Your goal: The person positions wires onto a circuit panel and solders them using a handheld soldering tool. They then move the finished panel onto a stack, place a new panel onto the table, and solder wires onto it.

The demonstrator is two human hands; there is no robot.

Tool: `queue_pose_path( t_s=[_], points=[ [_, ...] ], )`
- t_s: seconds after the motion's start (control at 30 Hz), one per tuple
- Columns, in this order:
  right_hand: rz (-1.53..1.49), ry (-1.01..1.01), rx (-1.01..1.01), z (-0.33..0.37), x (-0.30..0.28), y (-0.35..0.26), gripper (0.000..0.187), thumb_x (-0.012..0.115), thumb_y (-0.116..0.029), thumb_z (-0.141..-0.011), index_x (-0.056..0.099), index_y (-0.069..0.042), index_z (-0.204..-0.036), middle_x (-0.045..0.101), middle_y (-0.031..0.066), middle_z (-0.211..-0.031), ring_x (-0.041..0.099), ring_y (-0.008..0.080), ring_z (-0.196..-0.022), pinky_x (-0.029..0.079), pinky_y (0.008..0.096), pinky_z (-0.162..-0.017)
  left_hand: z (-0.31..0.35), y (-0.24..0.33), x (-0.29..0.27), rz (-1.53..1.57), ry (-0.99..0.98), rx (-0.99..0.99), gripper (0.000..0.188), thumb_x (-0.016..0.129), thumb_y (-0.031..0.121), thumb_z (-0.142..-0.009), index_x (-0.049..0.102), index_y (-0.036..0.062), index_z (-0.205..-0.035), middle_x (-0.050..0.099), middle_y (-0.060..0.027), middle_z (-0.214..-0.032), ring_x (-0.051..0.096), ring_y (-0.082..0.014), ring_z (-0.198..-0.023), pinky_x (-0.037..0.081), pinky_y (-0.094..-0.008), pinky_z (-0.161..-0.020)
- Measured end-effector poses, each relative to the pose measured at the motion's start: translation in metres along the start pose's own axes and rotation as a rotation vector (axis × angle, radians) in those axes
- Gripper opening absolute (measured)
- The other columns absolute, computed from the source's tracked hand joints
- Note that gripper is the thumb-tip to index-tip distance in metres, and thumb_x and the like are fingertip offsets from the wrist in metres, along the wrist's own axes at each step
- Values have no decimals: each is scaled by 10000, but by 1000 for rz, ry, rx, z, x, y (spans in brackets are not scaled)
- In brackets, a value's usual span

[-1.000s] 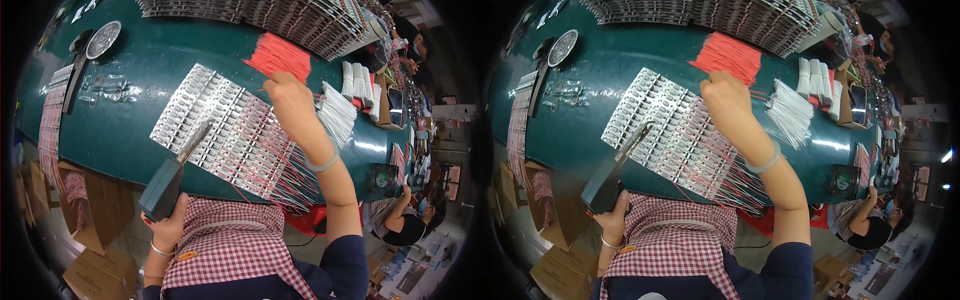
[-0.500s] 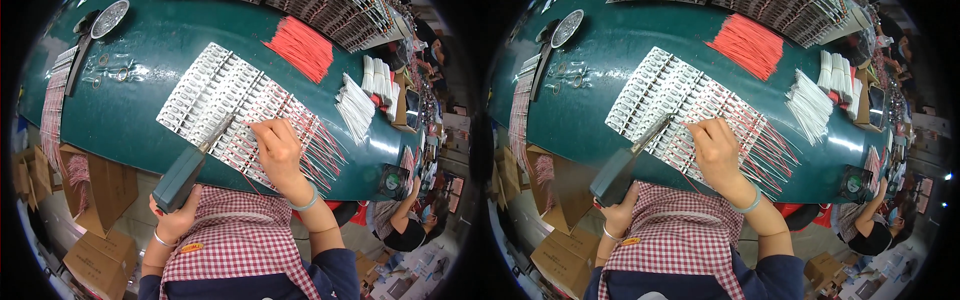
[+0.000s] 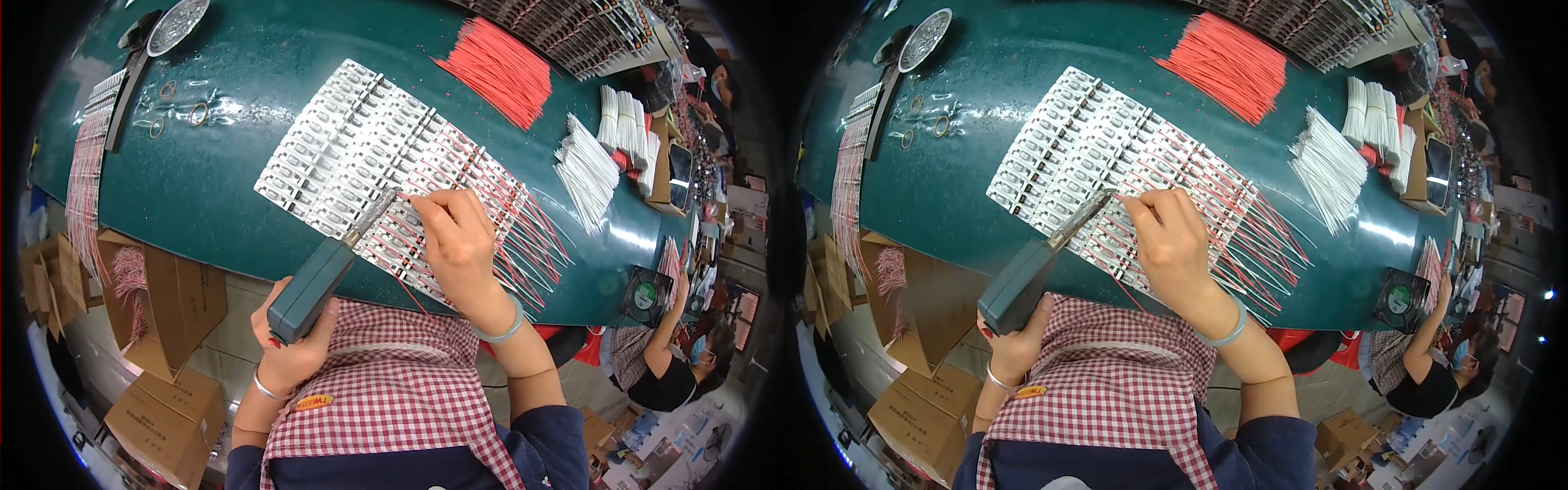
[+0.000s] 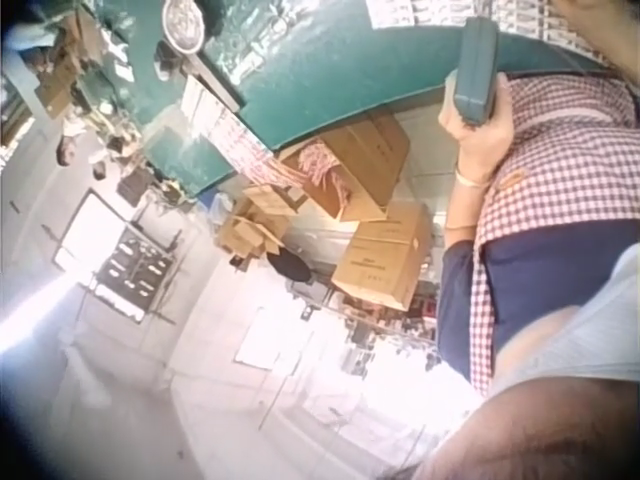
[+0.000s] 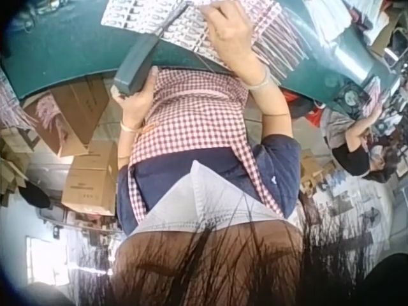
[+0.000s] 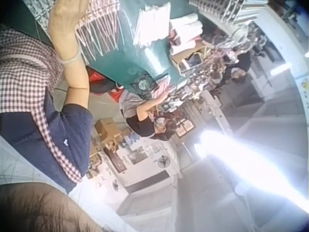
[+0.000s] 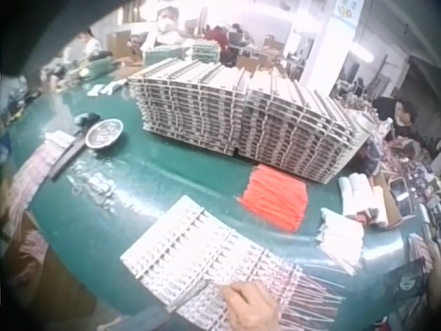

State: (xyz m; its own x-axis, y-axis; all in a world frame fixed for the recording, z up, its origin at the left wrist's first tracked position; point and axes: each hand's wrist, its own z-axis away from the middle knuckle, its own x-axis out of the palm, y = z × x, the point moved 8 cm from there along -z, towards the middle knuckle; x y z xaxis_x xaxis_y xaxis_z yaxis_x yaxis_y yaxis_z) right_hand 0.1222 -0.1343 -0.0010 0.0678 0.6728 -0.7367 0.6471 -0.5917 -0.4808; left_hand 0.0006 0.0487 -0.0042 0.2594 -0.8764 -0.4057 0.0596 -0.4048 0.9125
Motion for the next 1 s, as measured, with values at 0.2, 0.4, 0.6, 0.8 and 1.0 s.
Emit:
queue_pose_path(
  t_s=[0.2, 0.4, 0.6, 0.8, 1.0],
  points=[
    [23, 4, -12, 1, 0, 0, 266, 717, 101, -709, 685, 0, -953, 610, 104, -853, 595, 257, -756, 487, 360, -625, 0, 0, 2, -18, -10, -11, 186, 745, -34, -775, 695, -43, -954, 683, -121, -907, 664, -173, -704, 518, -266, -619],
    [37, -12, -16, 1, 1, -1, 263, 716, 99, -710, 684, 8, -955, 611, 105, -859, 596, 257, -757, 494, 358, -629, 2, -1, 2, -57, -17, -18, 170, 747, -32, -767, 692, -38, -928, 676, -120, -895, 661, -184, -688, 514, -269, -609],
    [44, -12, -19, 1, 2, -2, 267, 713, 100, -709, 684, 5, -957, 612, 103, -865, 597, 255, -759, 500, 355, -633, 5, -4, -1, -50, -6, -41, 193, 739, -43, -752, 703, -42, -941, 677, -134, -882, 664, -202, -681, 519, -277, -607],
    [59, -8, -20, 2, 1, -3, 277, 714, 102, -706, 685, 1, -962, 616, 100, -868, 600, 251, -762, 501, 353, -632, 6, -2, -3, -42, 19, -23, 217, 740, -47, -746, 707, -53, -961, 692, -151, -902, 677, -212, -703, 530, -280, -619],
    [58, -2, -17, 3, 1, -2, 283, 716, 106, -709, 684, 1, -970, 616, 98, -869, 600, 252, -762, 499, 354, -634, 4, 1, 1, -38, 28, 33, 204, 744, -46, -751, 704, -52, -952, 692, -150, -905, 673, -197, -706, 525, -275, -616]
  ],
)
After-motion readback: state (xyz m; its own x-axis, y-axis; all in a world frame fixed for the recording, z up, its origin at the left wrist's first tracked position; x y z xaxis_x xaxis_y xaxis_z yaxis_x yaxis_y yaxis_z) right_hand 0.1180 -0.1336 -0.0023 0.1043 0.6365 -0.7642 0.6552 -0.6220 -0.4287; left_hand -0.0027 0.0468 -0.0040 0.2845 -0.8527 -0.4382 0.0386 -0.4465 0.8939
